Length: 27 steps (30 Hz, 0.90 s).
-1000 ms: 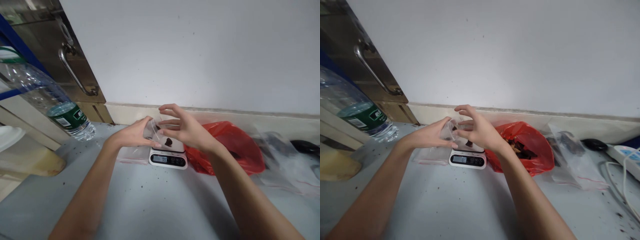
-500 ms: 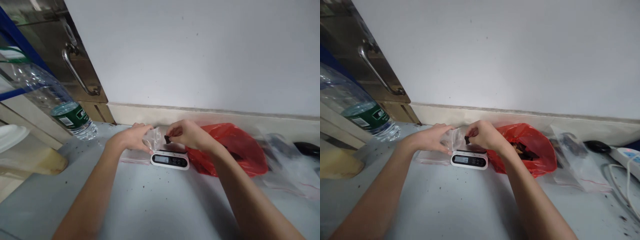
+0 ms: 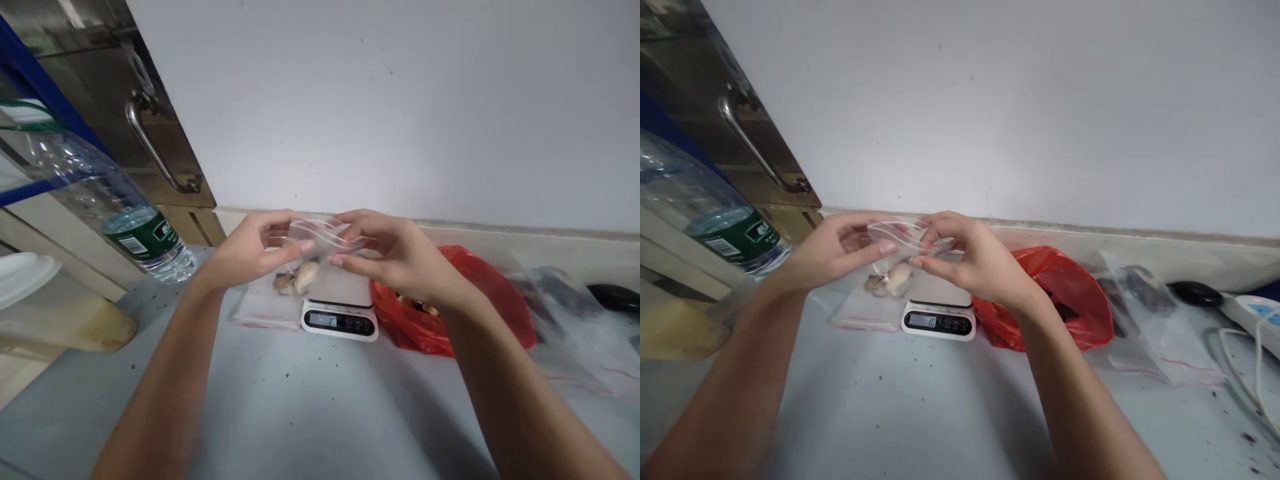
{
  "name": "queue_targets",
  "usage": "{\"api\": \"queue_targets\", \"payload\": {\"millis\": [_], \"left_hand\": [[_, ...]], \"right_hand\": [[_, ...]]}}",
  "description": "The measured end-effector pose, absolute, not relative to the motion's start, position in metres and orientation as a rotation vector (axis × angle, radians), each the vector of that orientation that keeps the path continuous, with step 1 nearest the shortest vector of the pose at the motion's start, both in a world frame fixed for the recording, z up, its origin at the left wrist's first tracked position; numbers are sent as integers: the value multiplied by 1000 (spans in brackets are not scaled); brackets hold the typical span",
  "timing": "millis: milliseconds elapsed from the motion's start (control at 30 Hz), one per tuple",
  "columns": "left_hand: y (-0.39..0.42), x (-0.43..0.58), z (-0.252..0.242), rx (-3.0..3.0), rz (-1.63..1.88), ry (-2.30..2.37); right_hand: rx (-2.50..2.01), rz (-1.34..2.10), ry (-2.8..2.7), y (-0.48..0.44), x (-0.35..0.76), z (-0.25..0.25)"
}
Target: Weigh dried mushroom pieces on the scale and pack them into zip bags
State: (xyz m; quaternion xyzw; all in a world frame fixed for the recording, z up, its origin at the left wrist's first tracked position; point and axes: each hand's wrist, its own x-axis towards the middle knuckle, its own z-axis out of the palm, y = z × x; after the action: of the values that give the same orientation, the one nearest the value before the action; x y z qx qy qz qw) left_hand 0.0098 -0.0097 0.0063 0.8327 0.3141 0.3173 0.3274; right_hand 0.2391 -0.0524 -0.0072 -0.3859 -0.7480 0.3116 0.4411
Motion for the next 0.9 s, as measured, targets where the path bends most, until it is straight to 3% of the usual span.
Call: {"api": "queue_targets", "payload": {"millis": [233, 500, 900], "left_hand": [[-18, 14, 13, 2215, 1145, 1013], [-20, 19, 17, 2185, 974, 962], [-39, 41, 20, 2626, 1074, 965]], "right_hand": [[-1044, 682, -1678, -60, 239, 5], [-1132, 614, -1768, -62, 257, 11], [-1228, 510, -1912, -74, 236, 23]]}}
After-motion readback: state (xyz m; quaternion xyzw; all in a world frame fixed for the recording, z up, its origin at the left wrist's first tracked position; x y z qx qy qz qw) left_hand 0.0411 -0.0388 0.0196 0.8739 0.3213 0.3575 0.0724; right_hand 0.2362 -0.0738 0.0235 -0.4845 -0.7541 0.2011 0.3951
